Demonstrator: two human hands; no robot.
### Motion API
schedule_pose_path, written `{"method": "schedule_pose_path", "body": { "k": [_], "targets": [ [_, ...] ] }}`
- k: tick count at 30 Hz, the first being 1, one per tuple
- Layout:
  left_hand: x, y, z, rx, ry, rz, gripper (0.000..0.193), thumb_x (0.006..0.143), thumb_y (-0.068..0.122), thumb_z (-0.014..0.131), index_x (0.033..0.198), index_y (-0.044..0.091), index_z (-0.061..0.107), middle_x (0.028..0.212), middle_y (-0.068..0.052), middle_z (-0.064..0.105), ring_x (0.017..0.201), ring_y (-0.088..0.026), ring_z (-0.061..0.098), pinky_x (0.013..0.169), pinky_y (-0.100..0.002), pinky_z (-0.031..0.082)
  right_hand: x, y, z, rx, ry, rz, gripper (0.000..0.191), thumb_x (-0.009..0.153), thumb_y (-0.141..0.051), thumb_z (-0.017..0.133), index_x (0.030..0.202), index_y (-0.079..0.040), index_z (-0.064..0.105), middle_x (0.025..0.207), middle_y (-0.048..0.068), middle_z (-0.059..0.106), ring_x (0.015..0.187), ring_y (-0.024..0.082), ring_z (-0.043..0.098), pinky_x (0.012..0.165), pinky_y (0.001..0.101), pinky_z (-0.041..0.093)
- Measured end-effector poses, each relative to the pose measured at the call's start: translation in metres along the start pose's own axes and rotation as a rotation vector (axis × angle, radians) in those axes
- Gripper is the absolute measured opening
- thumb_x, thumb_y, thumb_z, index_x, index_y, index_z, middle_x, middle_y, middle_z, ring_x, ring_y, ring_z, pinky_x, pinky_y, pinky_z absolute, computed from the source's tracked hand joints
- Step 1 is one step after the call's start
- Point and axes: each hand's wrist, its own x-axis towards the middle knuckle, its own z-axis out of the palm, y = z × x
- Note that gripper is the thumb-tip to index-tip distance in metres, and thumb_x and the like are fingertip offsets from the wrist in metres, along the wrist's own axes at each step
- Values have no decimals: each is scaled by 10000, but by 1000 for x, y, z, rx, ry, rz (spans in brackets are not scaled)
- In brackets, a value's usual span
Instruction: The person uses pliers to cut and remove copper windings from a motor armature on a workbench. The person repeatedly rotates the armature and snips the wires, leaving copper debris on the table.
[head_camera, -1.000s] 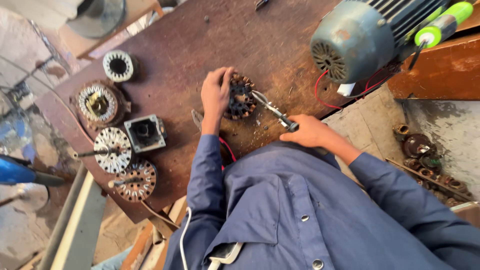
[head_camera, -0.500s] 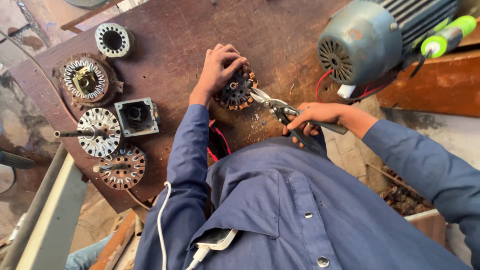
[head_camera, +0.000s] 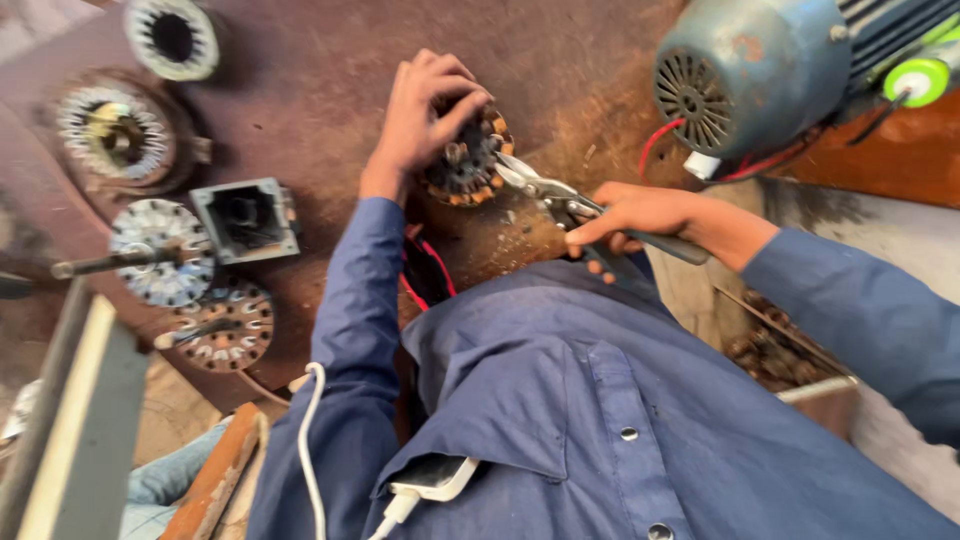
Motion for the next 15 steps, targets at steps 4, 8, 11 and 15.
{"method": "schedule_pose_path", "body": {
  "k": [4,8,11,15],
  "targets": [
    [2,-4,-1,-25,-22,8,190,1022,298,741,970,120,784,1019,37,693,1057,-197,545,964,-348,360,13,23,-2,-357,354,-59,537,741,-492,777,1011,-28,749,853,181,769,802,371,744,739,510,585],
    [-3,-7,0,-69,-45,58,185,1002,299,764,978,119,797,1016,3,673,1050,-206,551,971,-371,349,17,34,-7,-768,598,10,675,703,-614,764,1088,-59,762,947,182,759,919,348,723,832,460,544],
    [-4,-6,2,-86,-39,52,185,1019,304,759,1001,124,798,1033,3,671,1063,-207,550,978,-365,358,9,28,-15,-744,527,55,813,634,-646,870,1138,-31,697,1036,197,712,978,348,695,849,456,529],
    [-3,-6,5,-88,26,53,216,1005,338,771,990,125,795,1041,-4,664,1043,-219,535,958,-356,370,-14,18,-13,-771,618,19,833,588,-472,928,1228,-55,595,937,187,736,899,340,729,820,449,552]
  ]
}}
